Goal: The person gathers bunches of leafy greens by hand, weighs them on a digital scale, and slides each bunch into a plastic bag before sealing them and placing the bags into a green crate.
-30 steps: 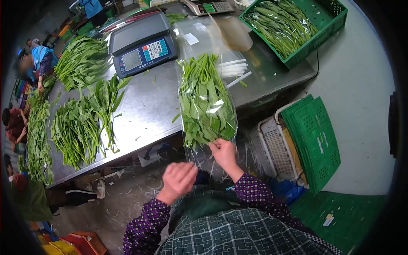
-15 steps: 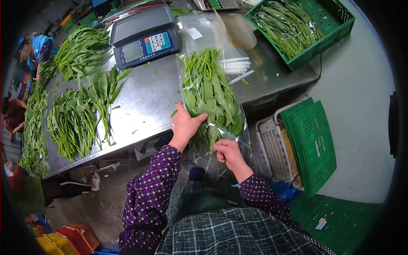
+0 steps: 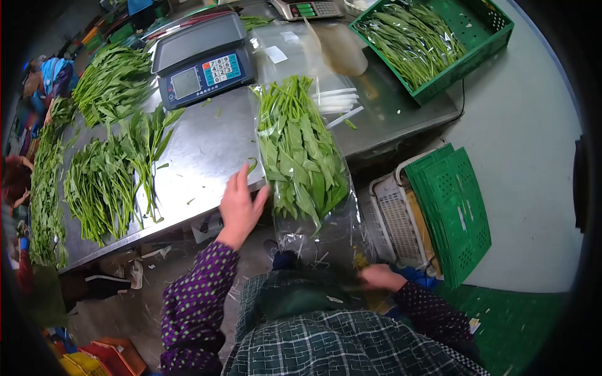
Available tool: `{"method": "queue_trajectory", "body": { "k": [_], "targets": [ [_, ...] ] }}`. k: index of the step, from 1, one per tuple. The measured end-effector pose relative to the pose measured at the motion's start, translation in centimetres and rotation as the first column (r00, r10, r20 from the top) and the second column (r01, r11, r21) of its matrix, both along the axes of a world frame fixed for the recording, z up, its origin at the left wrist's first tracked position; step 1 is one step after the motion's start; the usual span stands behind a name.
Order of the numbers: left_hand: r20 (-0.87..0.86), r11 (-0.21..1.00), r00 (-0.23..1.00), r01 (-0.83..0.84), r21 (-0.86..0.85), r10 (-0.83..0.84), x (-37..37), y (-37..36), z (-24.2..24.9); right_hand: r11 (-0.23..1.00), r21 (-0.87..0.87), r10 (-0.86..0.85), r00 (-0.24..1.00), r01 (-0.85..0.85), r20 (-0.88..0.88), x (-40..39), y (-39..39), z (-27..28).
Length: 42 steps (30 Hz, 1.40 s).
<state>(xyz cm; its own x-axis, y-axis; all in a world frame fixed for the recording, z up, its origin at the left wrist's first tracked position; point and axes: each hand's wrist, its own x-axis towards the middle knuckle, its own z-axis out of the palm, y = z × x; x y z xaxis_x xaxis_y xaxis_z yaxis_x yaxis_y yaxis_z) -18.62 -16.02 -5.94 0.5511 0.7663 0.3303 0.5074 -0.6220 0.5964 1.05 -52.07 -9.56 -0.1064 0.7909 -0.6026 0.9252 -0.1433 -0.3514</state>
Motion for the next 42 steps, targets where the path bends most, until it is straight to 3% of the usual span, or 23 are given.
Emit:
{"method": "queue_trajectory", "body": {
  "k": [1,2,4,5,6,8,11,13,15,16,18,19,20,22,23,25,26,29,31,33,35,41,42],
  "targets": [
    [-0.031,0.956,0.998,0.067,0.284,-0.061,-1.8,0.0,-0.5,0.952,-0.285,0.189,0.943,-0.108,0.273,1.0,-2.4,-0.5],
    [-0.12,0.911,0.978,0.204,0.359,-0.172,-3.2,-0.1,-0.7,0.905,-0.425,0.122,0.946,0.018,0.3,2.2,-3.1,-0.9],
    [-0.319,0.762,0.88,0.467,0.448,-0.351,-5.6,-1.1,-0.7,0.894,-0.252,-0.359,0.929,0.37,0.09,2.5,1.8,5.2],
    [-0.365,0.725,0.844,0.528,0.442,-0.392,-5.8,-1.7,-0.9,0.894,0.16,-0.435,0.896,0.418,0.087,2.5,2.8,4.9],
    [-0.408,0.685,0.807,0.583,0.438,-0.426,-5.5,-2.2,-1.1,0.738,0.55,-0.5,0.864,0.392,0.055,2.6,4.0,4.6],
    [-0.491,0.617,0.724,0.68,0.396,-0.483,-4.6,-2.4,-1.7,0.618,0.742,-0.426,0.904,0.261,0.037,3.5,8.7,6.1],
    [-0.471,0.572,0.653,0.753,0.325,-0.593,-3.4,-2.2,-1.0,0.536,0.826,-0.033,0.974,-0.173,0.225,5.8,13.4,5.6],
    [-0.451,0.534,0.608,0.792,0.296,-0.653,-3.9,-1.6,-1.5,0.567,0.821,0.007,0.997,-0.065,0.074,6.2,14.2,5.7],
    [-0.25,0.661,0.691,0.723,0.202,-0.679,-5.0,-1.4,-2.5,0.634,0.758,-0.052,0.986,0.155,-0.158,6.7,13.9,4.8],
    [-0.058,0.766,0.776,0.63,0.127,-0.629,-5.4,-1.3,-2.8,0.545,0.734,-0.223,0.914,0.405,-0.338,5.9,14.1,4.9],
    [0.197,0.918,0.955,0.274,-0.286,-0.224,-4.0,-2.8,-1.8,0.499,0.43,-0.367,0.633,0.752,-0.681,5.8,14.6,4.1],
    [0.237,0.824,0.971,0.117,-0.555,0.022,-3.0,-3.3,-0.6,0.453,0.225,-0.431,0.433,0.863,-0.792,5.8,14.9,3.8],
    [0.172,0.786,0.981,0.035,-0.618,0.091,-2.0,-2.9,-0.2,0.311,0.166,-0.411,0.29,0.936,-0.864,5.0,16.1,3.9],
    [0.029,0.69,0.977,-0.128,-0.713,0.211,-0.1,-1.5,0.6,0.253,0.054,-0.559,0.191,0.966,-0.807,4.9,17.6,3.1],
    [-0.052,0.779,0.98,-0.182,-0.599,0.19,0.4,-1.1,-0.5,0.214,0.0,-0.624,0.136,0.977,-0.769,4.9,18.3,2.4],
    [-0.211,0.915,0.961,-0.241,-0.325,0.178,0.8,-0.6,-3.9,0.245,0.138,-0.732,0.276,0.96,-0.623,4.9,19.0,-0.3],
    [-0.242,0.893,0.957,-0.246,-0.377,0.161,0.6,-0.6,-3.4,0.223,0.284,-0.718,0.354,0.932,-0.599,4.8,19.1,0.3],
    [0.309,0.941,0.913,-0.176,-0.288,0.265,-1.3,-1.8,-0.9,0.056,0.715,-0.57,0.61,0.697,-0.55,5.1,17.8,2.3],
    [0.11,0.917,0.987,0.063,0.393,-0.115,-3.9,-1.0,-0.6,0.301,0.885,-0.474,0.861,0.356,-0.185,6.2,16.5,3.5],
    [-0.209,0.862,0.933,0.353,0.363,-0.294,-3.8,-1.6,-1.2,0.444,0.896,-0.319,0.94,0.034,0.122,6.2,16.9,5.0],
    [-0.288,0.803,0.891,0.444,0.397,-0.351,-2.9,-0.4,-2.2,0.456,0.89,-0.255,0.956,-0.011,0.143,6.3,18.3,4.2],
    [-0.308,0.86,0.937,0.288,0.422,-0.162,-2.0,2.0,-2.9,0.495,0.869,-0.242,0.963,0.016,0.121,7.2,20.4,5.2],
    [-0.112,0.941,0.981,0.182,0.287,-0.155,-1.8,2.3,-2.6,0.464,0.882,-0.242,0.97,0.086,0.033,7.1,20.8,5.6]
  ]
}}
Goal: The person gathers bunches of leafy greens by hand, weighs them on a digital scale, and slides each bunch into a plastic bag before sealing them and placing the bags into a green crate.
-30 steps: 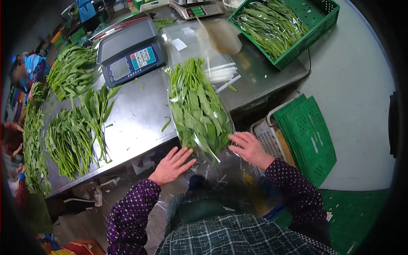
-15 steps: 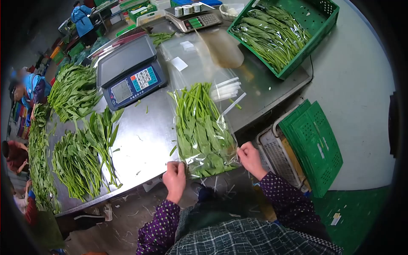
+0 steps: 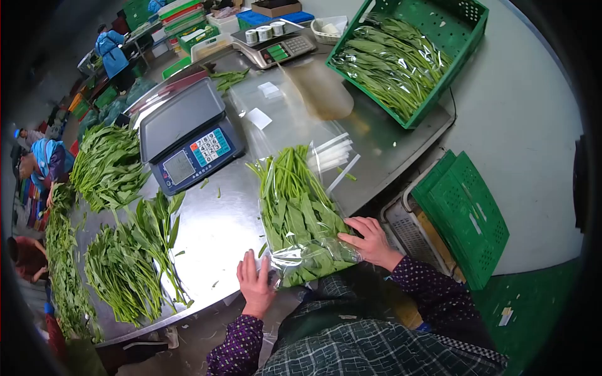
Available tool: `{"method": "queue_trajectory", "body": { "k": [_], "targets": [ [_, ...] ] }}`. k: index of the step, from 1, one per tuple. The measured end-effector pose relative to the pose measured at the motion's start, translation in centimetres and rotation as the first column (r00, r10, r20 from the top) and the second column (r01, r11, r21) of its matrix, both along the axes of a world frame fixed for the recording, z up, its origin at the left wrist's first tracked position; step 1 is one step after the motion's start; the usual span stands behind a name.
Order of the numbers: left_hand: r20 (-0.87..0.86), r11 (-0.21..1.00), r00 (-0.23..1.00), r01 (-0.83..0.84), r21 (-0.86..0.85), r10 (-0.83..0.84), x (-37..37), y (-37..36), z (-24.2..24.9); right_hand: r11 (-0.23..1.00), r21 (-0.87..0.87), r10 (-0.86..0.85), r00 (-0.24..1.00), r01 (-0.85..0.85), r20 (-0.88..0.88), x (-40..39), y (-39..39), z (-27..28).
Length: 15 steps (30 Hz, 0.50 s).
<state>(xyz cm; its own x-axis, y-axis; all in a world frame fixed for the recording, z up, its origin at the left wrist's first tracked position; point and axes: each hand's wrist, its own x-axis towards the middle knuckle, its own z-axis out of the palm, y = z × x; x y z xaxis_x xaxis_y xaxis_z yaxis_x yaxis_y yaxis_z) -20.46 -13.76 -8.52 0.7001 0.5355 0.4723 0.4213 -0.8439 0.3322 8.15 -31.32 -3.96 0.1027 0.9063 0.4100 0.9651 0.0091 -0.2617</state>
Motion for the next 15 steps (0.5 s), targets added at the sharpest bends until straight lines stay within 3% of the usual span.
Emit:
{"method": "queue_trajectory", "body": {
  "k": [5,7,8,9,10,11,13,15],
  "targets": [
    [-0.159,0.952,0.973,-0.203,-0.231,0.169,-3.8,0.8,-0.5,0.999,0.019,0.042,0.998,-0.041,-0.051,0.6,1.3,0.0],
    [-0.029,0.912,0.917,-0.398,-0.101,0.397,-4.1,-0.2,1.2,0.999,0.014,0.034,0.997,-0.033,-0.066,1.3,1.3,-0.1],
    [-0.169,0.98,0.97,-0.187,-0.071,0.173,-4.0,-1.0,2.7,0.999,0.0,0.043,0.996,-0.044,-0.079,1.5,1.2,0.0],
    [-0.308,0.996,0.95,0.039,-0.077,-0.061,-3.6,-2.0,3.5,0.998,-0.001,0.055,0.998,-0.055,-0.044,1.6,1.5,0.2],
    [-0.144,0.964,0.967,0.23,0.132,-0.211,-2.9,-3.2,2.2,0.998,-0.012,0.065,0.998,-0.066,-0.009,1.4,1.6,0.4],
    [-0.153,0.949,0.944,0.307,0.073,-0.294,-2.0,-3.4,2.1,0.997,-0.03,0.078,0.997,-0.077,0.03,1.4,1.5,0.5],
    [-0.243,0.982,0.953,0.19,0.006,-0.183,0.4,-1.8,1.3,0.993,-0.045,0.111,0.994,-0.11,0.021,1.8,1.8,-0.5],
    [-0.115,0.989,0.983,0.134,-0.063,-0.141,1.3,0.0,-1.6,0.991,-0.083,0.111,0.994,-0.109,0.019,2.5,1.9,-1.3]
  ]
}}
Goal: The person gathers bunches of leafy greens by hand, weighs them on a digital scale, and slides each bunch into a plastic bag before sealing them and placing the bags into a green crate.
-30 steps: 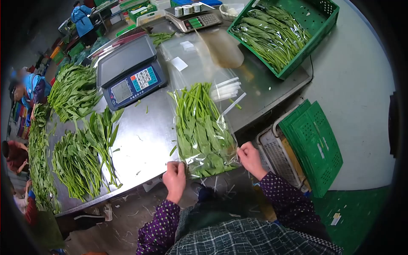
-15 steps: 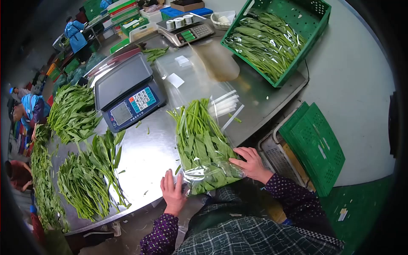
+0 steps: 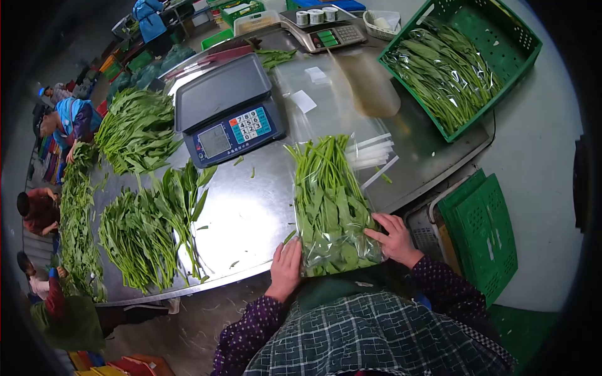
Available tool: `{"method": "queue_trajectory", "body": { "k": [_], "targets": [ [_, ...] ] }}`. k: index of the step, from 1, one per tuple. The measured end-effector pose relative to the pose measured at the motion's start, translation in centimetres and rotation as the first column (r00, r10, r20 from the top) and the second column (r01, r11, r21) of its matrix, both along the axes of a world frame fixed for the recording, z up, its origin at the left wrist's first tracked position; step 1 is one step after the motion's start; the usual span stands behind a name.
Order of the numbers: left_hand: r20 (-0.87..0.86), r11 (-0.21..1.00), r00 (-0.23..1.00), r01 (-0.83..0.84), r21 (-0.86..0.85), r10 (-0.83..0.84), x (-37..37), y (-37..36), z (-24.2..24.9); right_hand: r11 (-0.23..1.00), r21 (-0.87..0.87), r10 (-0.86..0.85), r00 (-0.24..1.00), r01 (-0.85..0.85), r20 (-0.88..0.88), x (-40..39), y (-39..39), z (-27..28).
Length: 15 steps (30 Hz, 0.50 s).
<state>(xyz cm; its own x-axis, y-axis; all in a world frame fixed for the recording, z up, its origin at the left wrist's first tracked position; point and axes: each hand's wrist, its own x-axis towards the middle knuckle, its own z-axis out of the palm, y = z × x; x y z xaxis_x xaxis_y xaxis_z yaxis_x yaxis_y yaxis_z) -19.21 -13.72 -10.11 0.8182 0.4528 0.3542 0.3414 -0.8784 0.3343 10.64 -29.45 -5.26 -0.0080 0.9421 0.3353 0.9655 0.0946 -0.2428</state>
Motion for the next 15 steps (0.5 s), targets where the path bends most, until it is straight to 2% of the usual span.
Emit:
{"method": "queue_trajectory", "body": {
  "k": [1,4,5,8,9,10,11,12,13,14,15],
  "targets": [
    [0.059,0.999,0.998,-0.026,-0.044,0.029,0.3,0.5,-0.3,0.999,-0.032,0.007,1.0,-0.006,0.007,0.4,0.0,0.2],
    [0.198,0.992,0.979,-0.028,-0.125,0.053,-0.3,0.6,0.3,1.0,0.015,-0.016,0.991,0.018,-0.13,0.4,0.4,1.3],
    [0.19,0.992,0.981,-0.017,-0.127,0.041,-0.5,1.2,1.4,0.999,0.036,-0.012,0.99,0.017,-0.138,0.5,0.8,2.1],
    [0.248,0.957,0.926,-0.291,-0.017,0.286,-2.2,3.0,3.3,0.994,0.112,0.008,0.987,0.011,-0.162,1.0,2.5,4.5],
    [0.233,0.951,0.926,-0.309,0.016,0.297,-2.2,3.0,4.6,0.989,0.147,0.014,0.986,0.01,-0.167,1.2,3.3,5.2],
    [0.247,0.976,0.944,-0.208,-0.069,0.219,-1.9,2.7,4.3,0.982,0.189,0.011,0.986,0.02,-0.165,1.5,4.1,6.0],
    [0.162,0.995,0.982,-0.097,-0.016,0.098,-1.8,2.6,2.2,0.973,0.229,0.044,0.987,-0.008,-0.154,1.6,5.1,6.8],
    [0.118,0.998,0.993,0.028,-0.063,-0.02,-0.8,2.0,3.4,0.961,0.27,0.103,0.987,-0.067,-0.122,1.7,6.3,7.4],
    [0.295,0.988,0.955,0.025,-0.15,0.021,1.5,0.9,5.0,0.938,0.33,0.175,0.965,-0.103,-0.197,1.2,7.6,9.2],
    [0.417,0.956,0.906,0.053,-0.288,0.075,3.5,1.1,5.9,0.923,0.362,0.193,0.969,-0.126,-0.155,0.6,8.9,11.0],
    [0.412,0.96,0.898,-0.036,-0.278,0.153,4.3,2.2,4.8,0.908,0.39,0.226,0.963,-0.155,-0.144,0.1,10.2,13.2]
  ]
}}
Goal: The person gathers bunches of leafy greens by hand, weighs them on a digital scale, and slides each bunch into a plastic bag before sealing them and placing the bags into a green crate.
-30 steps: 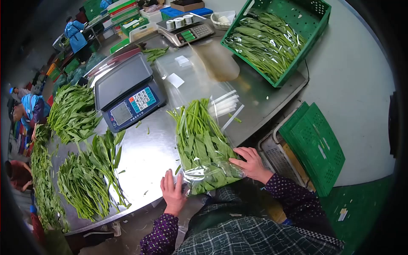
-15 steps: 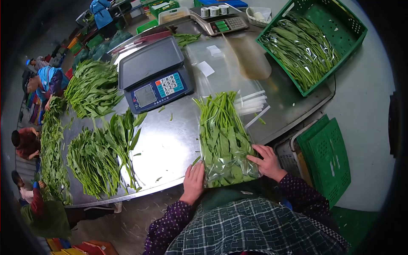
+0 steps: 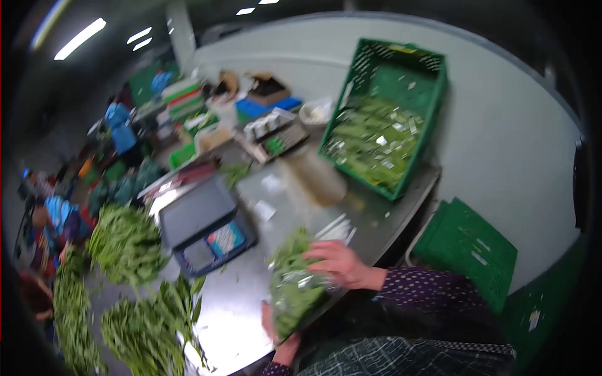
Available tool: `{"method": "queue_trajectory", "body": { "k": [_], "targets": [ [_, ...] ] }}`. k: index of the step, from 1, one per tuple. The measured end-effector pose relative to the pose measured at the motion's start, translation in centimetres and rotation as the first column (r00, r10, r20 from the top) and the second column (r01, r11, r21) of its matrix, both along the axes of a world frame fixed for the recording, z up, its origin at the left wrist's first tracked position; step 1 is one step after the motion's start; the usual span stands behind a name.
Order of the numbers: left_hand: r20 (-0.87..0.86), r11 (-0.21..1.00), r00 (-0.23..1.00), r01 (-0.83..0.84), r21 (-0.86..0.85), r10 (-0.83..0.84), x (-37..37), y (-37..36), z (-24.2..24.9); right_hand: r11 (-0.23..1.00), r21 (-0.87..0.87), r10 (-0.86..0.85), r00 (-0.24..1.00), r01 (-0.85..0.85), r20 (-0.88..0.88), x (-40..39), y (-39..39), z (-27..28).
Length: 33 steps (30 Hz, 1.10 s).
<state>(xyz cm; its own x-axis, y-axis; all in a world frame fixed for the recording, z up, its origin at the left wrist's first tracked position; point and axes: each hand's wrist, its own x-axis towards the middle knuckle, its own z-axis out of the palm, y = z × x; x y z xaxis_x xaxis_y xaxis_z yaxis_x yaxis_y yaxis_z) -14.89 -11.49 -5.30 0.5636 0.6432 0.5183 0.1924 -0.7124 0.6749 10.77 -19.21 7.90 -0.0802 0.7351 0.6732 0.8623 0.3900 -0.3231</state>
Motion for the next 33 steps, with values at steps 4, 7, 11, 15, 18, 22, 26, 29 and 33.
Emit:
{"method": "queue_trajectory", "body": {
  "k": [4,7,11,15,18,22,26,29,33],
  "targets": [
    [0.638,0.789,0.713,0.201,-0.581,0.289,1.4,1.3,4.6,0.966,0.256,0.04,0.998,-0.029,-0.039,-1.4,3.5,10.3],
    [0.542,0.391,0.752,0.402,-0.828,0.374,0.8,0.9,9.9,0.966,0.244,-0.049,0.986,0.087,-0.157,-2.4,4.5,13.7],
    [0.434,-0.017,0.888,0.441,-0.897,0.152,3.0,-3.3,11.7,0.953,0.019,-0.296,0.945,0.302,-0.14,-1.0,6.9,12.7],
    [0.527,-0.167,0.821,0.564,-0.809,0.221,5.3,-1.9,10.7,0.889,-0.09,-0.429,0.887,0.448,0.171,-0.4,2.7,9.1],
    [0.413,0.121,0.869,0.395,-0.911,0.272,7.7,-1.4,16.3,0.901,-0.293,-0.263,0.939,0.321,0.221,-5.5,-3.4,5.5],
    [0.623,0.261,0.737,0.567,-0.781,0.262,15.5,0.0,19.0,0.793,0.082,-0.578,0.703,0.604,0.415,-2.0,-1.6,4.3],
    [0.629,0.52,0.694,0.703,-0.486,-0.351,23.6,2.2,24.2,0.651,0.434,-0.717,0.692,0.623,0.083,12.0,0.6,14.2],
    [0.443,0.707,0.712,0.674,-0.213,-0.545,25.1,3.1,25.0,0.509,0.614,-0.818,0.561,0.603,0.128,23.4,1.0,20.7],
    [0.064,0.619,0.785,0.533,-0.577,-0.616,24.4,6.1,22.0,0.315,0.686,-0.947,0.171,0.655,0.272,35.8,1.5,23.8]
  ]
}}
